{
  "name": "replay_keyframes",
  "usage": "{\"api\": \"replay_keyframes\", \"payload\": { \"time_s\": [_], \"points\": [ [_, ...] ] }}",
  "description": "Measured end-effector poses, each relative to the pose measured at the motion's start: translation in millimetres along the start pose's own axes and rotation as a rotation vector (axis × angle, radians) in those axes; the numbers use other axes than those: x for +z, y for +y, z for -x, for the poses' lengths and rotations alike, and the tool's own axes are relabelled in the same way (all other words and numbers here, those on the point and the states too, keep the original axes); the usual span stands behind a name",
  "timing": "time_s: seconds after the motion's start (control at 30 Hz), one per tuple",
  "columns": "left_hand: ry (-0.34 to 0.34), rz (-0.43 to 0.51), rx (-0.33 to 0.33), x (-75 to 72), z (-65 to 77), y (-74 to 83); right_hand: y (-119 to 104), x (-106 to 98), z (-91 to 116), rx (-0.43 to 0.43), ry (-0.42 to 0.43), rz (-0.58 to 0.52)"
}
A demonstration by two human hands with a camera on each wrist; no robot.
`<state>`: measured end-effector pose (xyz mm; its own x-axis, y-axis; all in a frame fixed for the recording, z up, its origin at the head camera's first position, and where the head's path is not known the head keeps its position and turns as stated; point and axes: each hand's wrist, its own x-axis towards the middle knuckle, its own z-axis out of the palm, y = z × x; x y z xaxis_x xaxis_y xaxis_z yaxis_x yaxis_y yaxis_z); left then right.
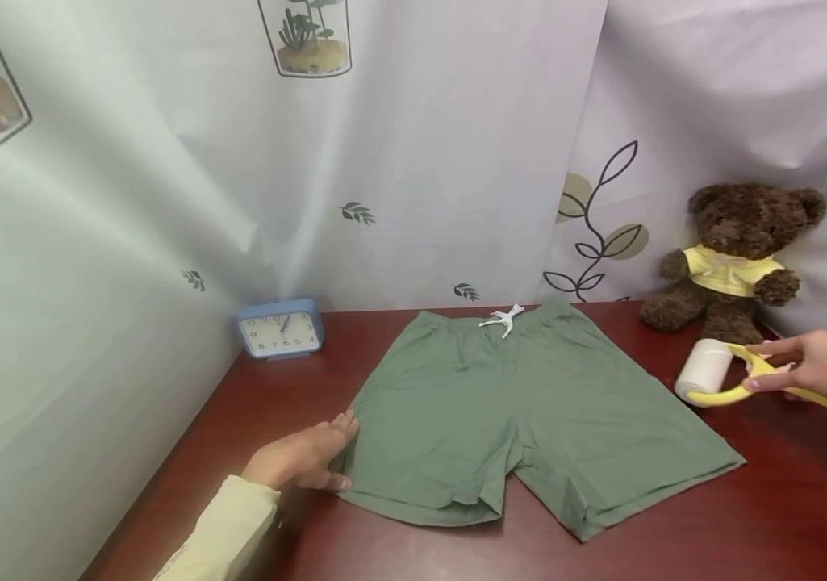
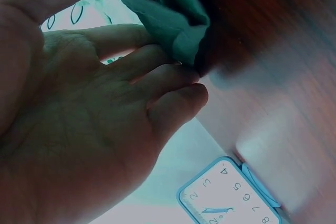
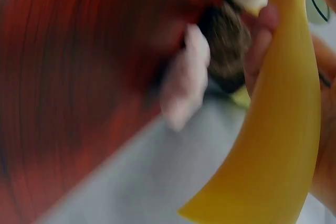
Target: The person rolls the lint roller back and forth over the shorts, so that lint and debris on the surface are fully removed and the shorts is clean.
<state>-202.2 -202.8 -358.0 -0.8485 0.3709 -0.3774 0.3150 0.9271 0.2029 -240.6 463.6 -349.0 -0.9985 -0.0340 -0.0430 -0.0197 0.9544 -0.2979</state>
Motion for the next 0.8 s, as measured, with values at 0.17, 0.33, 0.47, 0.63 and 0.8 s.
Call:
{"api": "replay_keyframes", "payload": {
  "time_s": [0.17, 0.33, 0.47, 0.63, 0.8],
  "points": [
    [-0.012, 0.006, -0.014, 6.7, -1.0, 2.5, -10, 20, -11, 0.109, 0.05, -0.092],
    [-0.016, -0.01, -0.008, 8.5, 1.5, 4.1, -12, 27, -17, 0.143, 0.077, -0.106],
    [-0.003, -0.003, 0.007, 5.4, 2.0, 3.4, -12, 26, -16, 0.133, 0.048, -0.118],
    [0.015, 0.035, 0.043, -1.8, 1.9, -4.3, -15, 26, -15, 0.095, 0.005, -0.123],
    [0.109, 0.044, 0.165, -5.6, 1.9, -20.6, -22, 21, -17, -0.009, -0.015, 0.026]
  ]
}}
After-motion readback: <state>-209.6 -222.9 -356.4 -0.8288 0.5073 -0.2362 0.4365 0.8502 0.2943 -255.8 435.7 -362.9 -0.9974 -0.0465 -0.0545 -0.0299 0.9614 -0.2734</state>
